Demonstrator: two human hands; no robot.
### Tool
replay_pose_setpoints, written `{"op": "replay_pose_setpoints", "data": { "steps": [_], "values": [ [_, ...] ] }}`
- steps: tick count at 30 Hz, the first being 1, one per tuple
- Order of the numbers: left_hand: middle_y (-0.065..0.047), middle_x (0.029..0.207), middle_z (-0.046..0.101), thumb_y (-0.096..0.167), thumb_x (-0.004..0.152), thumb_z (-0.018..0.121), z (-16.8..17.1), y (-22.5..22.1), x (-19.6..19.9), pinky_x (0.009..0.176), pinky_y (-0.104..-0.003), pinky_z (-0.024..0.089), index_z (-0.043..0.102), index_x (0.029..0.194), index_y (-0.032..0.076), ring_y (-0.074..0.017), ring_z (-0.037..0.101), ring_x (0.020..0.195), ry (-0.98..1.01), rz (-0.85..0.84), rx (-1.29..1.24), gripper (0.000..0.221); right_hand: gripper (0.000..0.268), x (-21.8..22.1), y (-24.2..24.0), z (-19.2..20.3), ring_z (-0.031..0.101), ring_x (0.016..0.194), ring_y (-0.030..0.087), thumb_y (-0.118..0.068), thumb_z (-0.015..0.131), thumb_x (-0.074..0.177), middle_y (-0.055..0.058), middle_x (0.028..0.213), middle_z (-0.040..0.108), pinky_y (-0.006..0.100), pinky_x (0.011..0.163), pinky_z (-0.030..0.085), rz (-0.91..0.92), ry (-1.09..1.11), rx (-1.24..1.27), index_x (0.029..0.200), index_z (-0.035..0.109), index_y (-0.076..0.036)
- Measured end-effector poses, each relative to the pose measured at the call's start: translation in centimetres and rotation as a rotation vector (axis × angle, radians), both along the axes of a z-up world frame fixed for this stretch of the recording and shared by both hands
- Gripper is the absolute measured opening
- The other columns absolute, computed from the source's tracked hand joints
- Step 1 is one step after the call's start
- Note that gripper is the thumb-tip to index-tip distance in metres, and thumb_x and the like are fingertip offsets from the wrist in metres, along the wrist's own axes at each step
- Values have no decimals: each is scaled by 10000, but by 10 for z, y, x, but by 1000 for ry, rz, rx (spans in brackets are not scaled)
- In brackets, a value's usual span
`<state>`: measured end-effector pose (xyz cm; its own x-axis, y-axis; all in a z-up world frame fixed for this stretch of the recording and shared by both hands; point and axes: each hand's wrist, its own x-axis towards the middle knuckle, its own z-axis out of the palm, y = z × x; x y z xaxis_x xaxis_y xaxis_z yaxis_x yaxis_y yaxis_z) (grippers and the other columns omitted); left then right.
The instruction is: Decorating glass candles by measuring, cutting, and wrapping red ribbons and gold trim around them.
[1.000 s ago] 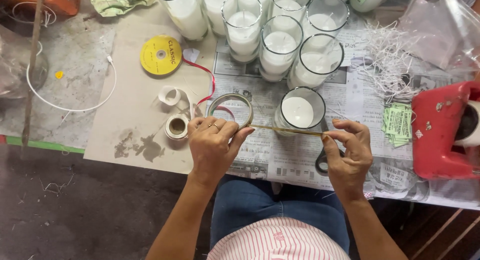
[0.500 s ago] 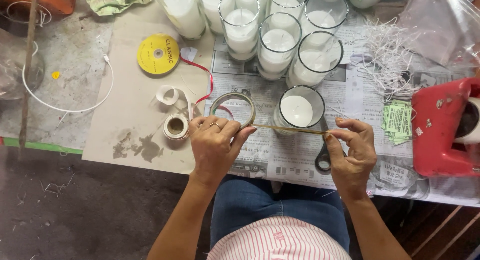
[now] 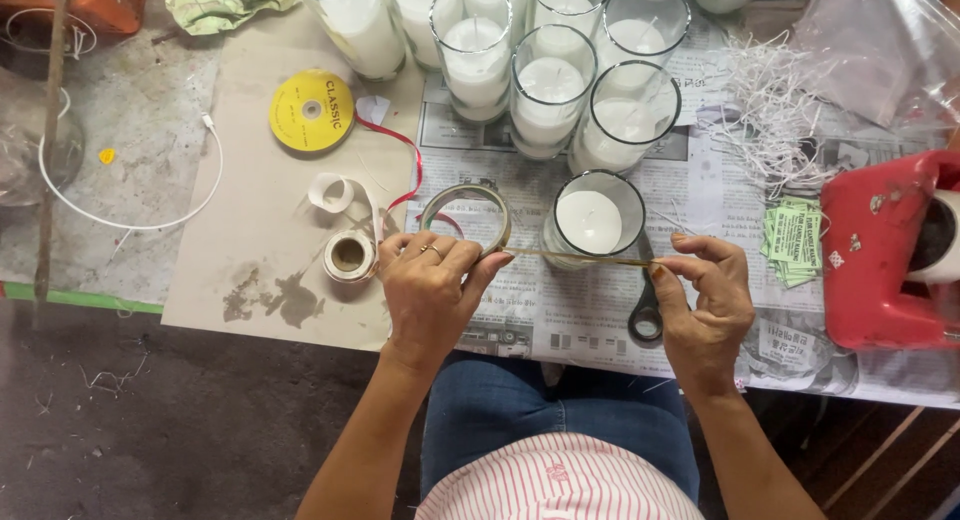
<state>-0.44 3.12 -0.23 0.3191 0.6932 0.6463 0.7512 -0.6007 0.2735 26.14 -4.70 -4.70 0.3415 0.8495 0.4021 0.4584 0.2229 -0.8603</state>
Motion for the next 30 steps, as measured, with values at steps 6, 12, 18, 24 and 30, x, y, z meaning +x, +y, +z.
{"op": "replay_pose_setpoints", "data": {
  "steps": [6, 12, 18, 24, 30],
  "values": [
    [-8, 599, 564, 372, 909, 789, 2, 0, 1, 723, -370, 497, 661, 757, 158, -228, 606, 660, -20, -9, -14, 292, 23, 1, 3, -1, 622, 1227, 284, -19, 731, 989, 121, 1162, 543, 410, 1102, 448, 7, 2, 17, 1002, 716, -31],
    [9, 606, 560, 396, 907, 785, 1, 2, 1, 751, -365, 501, 660, 767, 172, -218, 604, 666, -6, -8, -2, 292, 34, 5, 13, -4, 628, 1205, 299, -8, 740, 975, 136, 1151, 552, 420, 1119, 448, 21, -19, 45, 993, 721, -31],
    [24, 613, 564, 392, 909, 786, -1, 3, 1, 771, -353, 486, 663, 769, 180, -199, 608, 683, 10, -3, 26, 283, 37, 5, 23, -1, 626, 1183, 286, 6, 733, 982, 139, 1167, 554, 414, 1079, 479, 32, -21, 38, 999, 720, -24],
    [34, 611, 567, 401, 903, 794, -1, 2, 1, 766, -349, 482, 669, 775, 186, -192, 613, 683, 23, -7, 28, 280, 43, 3, 31, -1, 628, 1163, 260, -4, 737, 984, 132, 1179, 561, 380, 1001, 510, 40, 21, 28, 1013, 725, -34],
    [11, 617, 565, 354, 903, 801, 8, -3, 3, 707, -352, 502, 680, 791, 163, -224, 620, 678, -1, -21, 13, 253, 131, -6, 37, 3, 647, 1061, 212, -15, 731, 995, 149, 1176, 569, 292, 856, 568, -11, 107, 25, 1123, 711, 11]
  ]
}}
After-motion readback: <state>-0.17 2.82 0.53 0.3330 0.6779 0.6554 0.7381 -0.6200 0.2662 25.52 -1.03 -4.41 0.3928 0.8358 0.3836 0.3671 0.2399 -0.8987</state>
